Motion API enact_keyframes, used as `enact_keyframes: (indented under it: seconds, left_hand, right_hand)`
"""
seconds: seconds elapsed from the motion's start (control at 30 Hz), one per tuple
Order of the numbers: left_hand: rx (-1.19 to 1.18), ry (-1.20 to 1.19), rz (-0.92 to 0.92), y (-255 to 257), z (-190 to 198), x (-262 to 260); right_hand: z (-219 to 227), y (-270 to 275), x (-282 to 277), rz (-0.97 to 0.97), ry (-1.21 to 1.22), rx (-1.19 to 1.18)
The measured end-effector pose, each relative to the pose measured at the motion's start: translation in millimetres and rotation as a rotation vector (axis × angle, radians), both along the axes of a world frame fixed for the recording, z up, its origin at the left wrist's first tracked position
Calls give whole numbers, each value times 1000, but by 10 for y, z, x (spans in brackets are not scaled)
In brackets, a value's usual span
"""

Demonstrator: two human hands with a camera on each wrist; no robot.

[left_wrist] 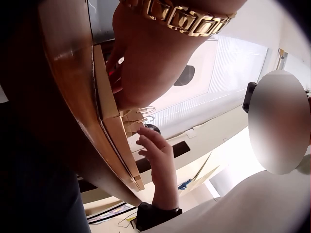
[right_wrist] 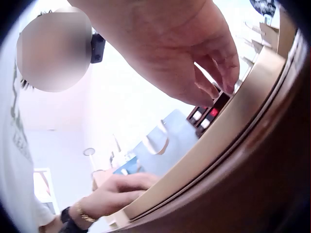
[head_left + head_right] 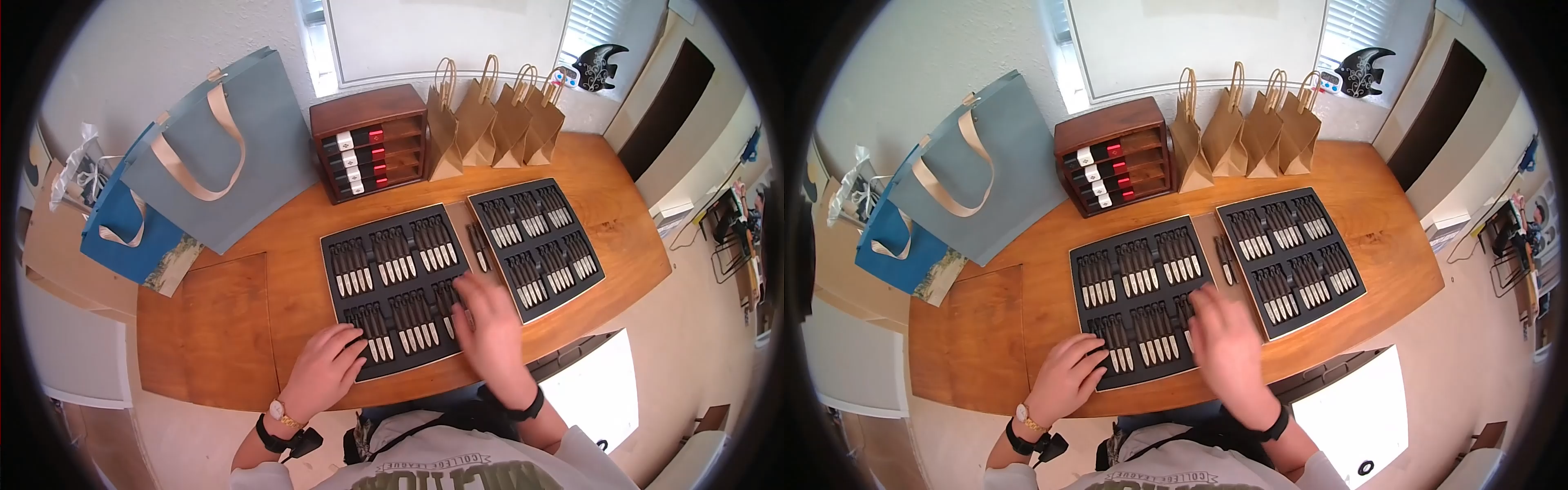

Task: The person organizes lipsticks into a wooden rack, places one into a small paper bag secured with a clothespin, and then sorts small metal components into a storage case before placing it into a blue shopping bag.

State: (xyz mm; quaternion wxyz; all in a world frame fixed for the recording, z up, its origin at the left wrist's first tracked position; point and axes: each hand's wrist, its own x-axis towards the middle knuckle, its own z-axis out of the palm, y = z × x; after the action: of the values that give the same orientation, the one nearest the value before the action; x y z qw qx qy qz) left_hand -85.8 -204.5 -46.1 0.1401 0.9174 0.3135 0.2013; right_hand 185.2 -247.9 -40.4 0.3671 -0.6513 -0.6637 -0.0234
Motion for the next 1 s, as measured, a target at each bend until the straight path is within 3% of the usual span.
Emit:
enact_keyframes:
  seconds: [0.17,0.43,0.73,0.83,0.87,1.0]
  left_hand:
    - [-19,-26,-2,21,-9,-49]
    - [-20,-33,-19,40,2,-48]
    - [18,-77,-11,23,-9,-101]
    - [-64,-185,43,25,18,-90]
    - [-55,-229,66,38,25,-73]
    - [-74,-270,139,93,90,-28]
  right_hand:
    - [-93,124,391,-41,-92,-143]
    - [-187,203,369,-5,-238,-209]
    - [-54,-96,189,-70,115,-76]
    - [100,-241,-26,31,153,-89]
    - [142,-255,-110,115,43,-46]
    - [-3,-263,-457,369,78,-54]
